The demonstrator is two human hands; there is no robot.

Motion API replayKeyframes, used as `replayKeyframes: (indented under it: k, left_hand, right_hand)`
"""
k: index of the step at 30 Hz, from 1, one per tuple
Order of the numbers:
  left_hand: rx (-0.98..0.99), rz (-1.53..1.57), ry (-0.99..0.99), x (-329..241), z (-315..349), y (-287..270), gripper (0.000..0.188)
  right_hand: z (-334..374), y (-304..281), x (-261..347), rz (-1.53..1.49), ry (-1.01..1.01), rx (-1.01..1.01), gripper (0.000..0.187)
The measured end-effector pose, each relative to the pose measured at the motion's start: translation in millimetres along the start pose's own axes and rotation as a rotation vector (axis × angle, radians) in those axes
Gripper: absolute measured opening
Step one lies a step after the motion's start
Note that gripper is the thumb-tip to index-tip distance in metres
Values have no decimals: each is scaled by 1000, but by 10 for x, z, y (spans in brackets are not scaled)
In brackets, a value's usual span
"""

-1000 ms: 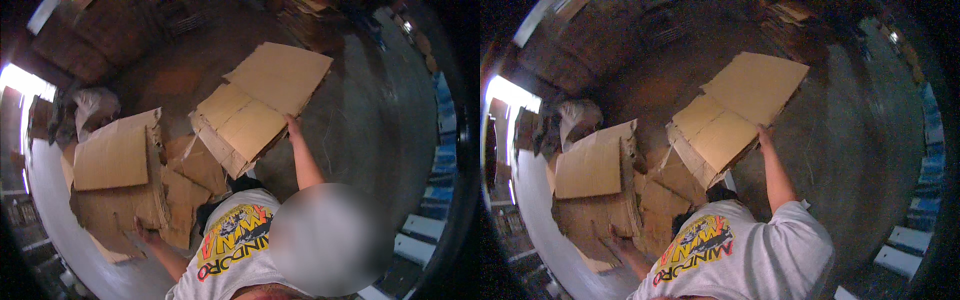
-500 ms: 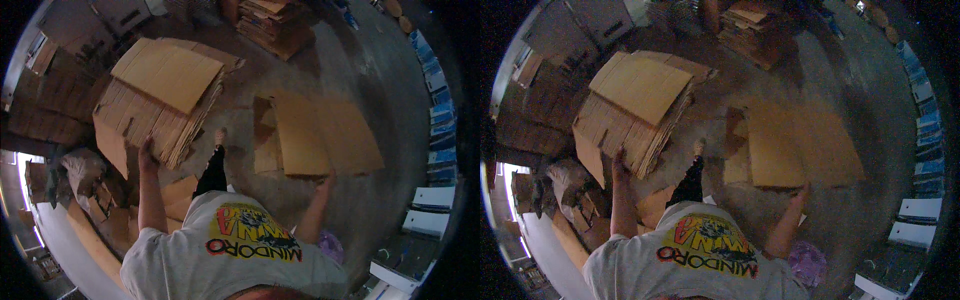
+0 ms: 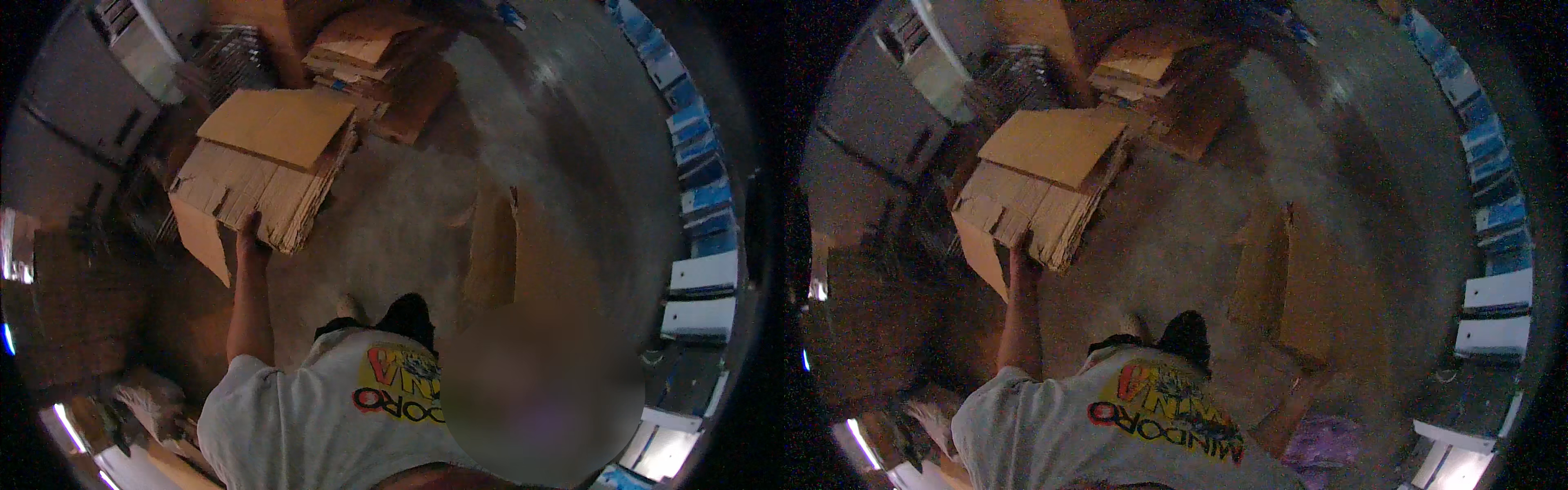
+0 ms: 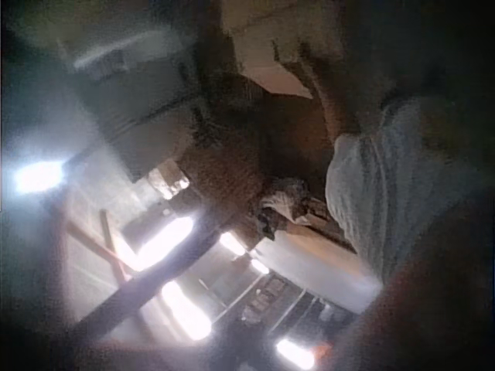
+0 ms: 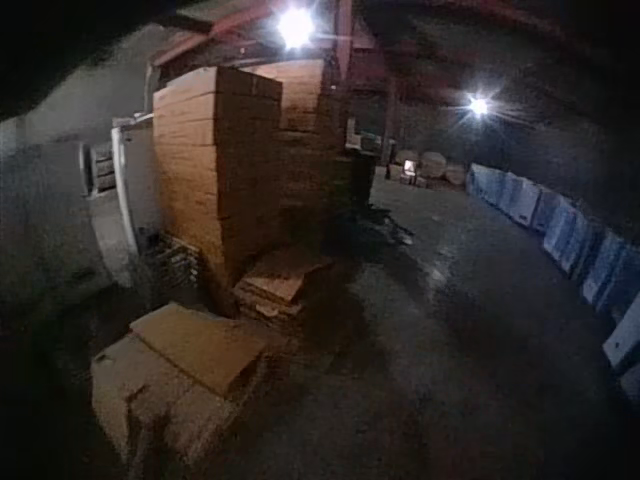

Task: The person repeatedly picks up flattened cardboard pieces from the floor, folds them, and stacks them into a growing pile. The person handles the cardboard by hand without using any tools.

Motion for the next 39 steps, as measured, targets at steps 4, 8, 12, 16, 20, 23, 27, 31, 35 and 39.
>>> replayKeyframes:
  k: [4,8,12,16,20,23,27,31,35,39]
  left_hand:
    - [113,-89,43,-25,167,369,47]
    - [17,105,136,246,699,-303,49]
    - [-177,180,175,802,1994,-2227,49]
    - [-174,302,230,1088,2767,-3730,53]
    - [-406,364,183,1050,2587,-4017,46]
    - [-482,384,229,1100,2353,-3947,41]
    - [-510,416,296,1182,2221,-3922,45]
    - [-604,395,273,1193,2198,-3831,47]
    - [-540,306,455,1265,2432,-3642,48]
    - [-548,330,652,1514,3003,-3479,50]
  right_hand:
    - [-33,19,184,-7,-1,-10,40]
    - [-357,-251,38,0,-23,126,39]
    - [-211,-408,-192,15,-36,398,38]
    - [179,649,-313,76,84,535,45]
    - [441,1928,-674,62,168,806,52]
    - [345,2827,-785,158,265,742,54]
    - [298,3658,-1109,261,343,761,56]
    - [131,4254,-1432,330,395,904,61]
    - [-404,4858,-2054,533,438,892,62]
    - [-1240,5250,-3227,871,471,830,70]
Point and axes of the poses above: each hand's wrist, its own z-axis away from the middle knuckle, its own y-axis out of the palm, x = y × z, the point moved 2 cm from there along -z, towards the middle knuckle, and after that the axes turned 10 degrees about y, right-handed, at the moved point
